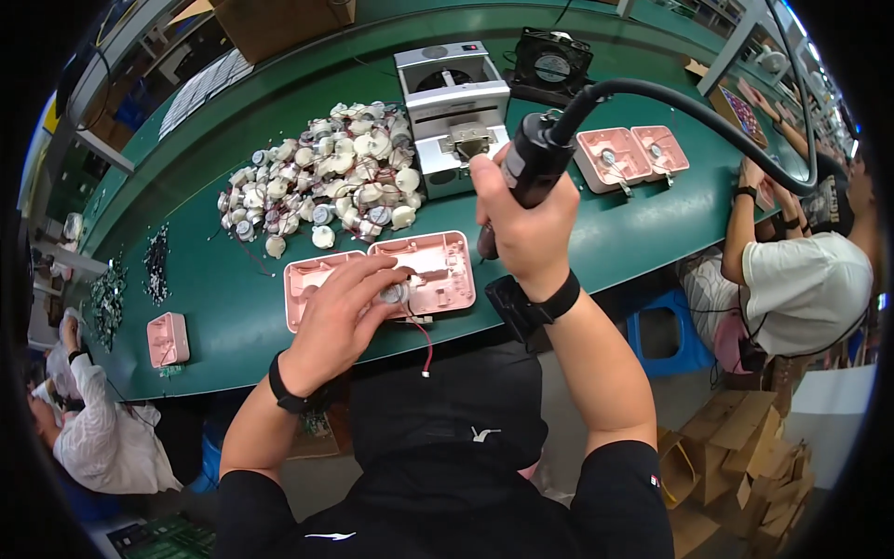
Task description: Assembling small electronic components using an electric screwdriver on a factory production line.
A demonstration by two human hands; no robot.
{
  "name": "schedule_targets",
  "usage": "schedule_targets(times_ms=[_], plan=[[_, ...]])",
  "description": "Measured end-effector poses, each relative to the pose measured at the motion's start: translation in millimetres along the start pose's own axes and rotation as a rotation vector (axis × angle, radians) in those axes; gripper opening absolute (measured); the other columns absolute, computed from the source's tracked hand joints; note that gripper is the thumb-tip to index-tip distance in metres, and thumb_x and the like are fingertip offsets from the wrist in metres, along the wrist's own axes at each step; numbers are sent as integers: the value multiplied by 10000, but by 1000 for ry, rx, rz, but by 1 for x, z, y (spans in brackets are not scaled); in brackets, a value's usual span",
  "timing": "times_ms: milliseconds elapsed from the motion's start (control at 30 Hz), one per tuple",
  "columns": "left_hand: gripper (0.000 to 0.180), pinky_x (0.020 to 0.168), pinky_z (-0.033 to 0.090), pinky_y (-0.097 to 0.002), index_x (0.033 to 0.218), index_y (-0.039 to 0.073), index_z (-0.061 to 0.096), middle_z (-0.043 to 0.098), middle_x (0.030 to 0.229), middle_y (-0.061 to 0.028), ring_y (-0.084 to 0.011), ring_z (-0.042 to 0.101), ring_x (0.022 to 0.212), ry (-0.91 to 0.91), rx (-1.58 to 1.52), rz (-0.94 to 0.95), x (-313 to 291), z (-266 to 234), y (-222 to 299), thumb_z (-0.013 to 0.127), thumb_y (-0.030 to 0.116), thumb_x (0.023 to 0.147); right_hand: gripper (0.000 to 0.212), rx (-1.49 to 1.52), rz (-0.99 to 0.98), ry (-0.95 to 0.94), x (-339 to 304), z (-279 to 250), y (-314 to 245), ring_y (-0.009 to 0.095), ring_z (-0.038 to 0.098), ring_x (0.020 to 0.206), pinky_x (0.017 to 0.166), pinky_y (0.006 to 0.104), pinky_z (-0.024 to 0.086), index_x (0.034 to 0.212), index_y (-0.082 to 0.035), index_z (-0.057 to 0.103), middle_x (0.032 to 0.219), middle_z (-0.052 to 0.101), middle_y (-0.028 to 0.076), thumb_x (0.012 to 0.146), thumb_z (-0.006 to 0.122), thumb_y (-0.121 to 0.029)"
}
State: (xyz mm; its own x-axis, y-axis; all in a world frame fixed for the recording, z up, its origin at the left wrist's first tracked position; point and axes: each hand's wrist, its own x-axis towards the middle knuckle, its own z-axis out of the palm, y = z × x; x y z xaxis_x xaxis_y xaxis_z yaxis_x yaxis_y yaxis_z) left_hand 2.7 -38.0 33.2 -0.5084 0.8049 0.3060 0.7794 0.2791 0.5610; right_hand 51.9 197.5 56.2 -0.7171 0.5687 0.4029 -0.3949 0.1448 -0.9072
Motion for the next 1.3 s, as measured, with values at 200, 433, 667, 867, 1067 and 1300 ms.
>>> schedule_targets(times_ms=[200,433,667,867,1067,1300], plan=[[330,950,455,-427,1119,70,660,621,1193,-100,-303,559,1158,17,115,49,9,18,-9,699,58,792,157,29,37,-2,-7,0,-8,138,552,507,491,274,439,944,-13,528,667,556,50,893,650,-98],[339,980,425,-410,1105,56,655,656,1091,-84,-275,573,1129,80,141,1,11,29,-16,720,63,773,177,10,66,13,-3,-4,-9,140,553,527,504,286,448,961,-17,526,681,559,50,902,656,-123],[328,1014,391,-467,1060,54,643,650,1018,-85,-284,576,1050,137,81,-40,17,37,-20,747,84,750,189,165,-108,21,53,4,-34,143,546,535,511,289,444,948,-21,538,670,565,44,912,662,-159],[300,1061,351,-503,1037,56,638,636,1016,-87,-286,565,1060,143,-3,-50,23,46,-24,742,80,757,210,44,-272,16,110,25,-29,146,542,516,501,287,434,869,-21,562,664,565,41,913,670,-196],[298,1108,311,-505,1042,65,635,633,1034,-83,-279,563,1073,135,-6,-42,29,47,-25,739,84,764,246,58,-127,-25,102,20,-30,149,541,512,498,290,433,831,-22,559,668,566,49,914,671,-224],[308,1120,301,-503,1042,74,626,635,1060,-75,-268,565,1088,142,-31,-60,28,47,-27,743,72,758,184,200,-11,-174,26,20,-61,161,513,515,520,313,458,976,-41,511,707,535,71,937,614,-189]])
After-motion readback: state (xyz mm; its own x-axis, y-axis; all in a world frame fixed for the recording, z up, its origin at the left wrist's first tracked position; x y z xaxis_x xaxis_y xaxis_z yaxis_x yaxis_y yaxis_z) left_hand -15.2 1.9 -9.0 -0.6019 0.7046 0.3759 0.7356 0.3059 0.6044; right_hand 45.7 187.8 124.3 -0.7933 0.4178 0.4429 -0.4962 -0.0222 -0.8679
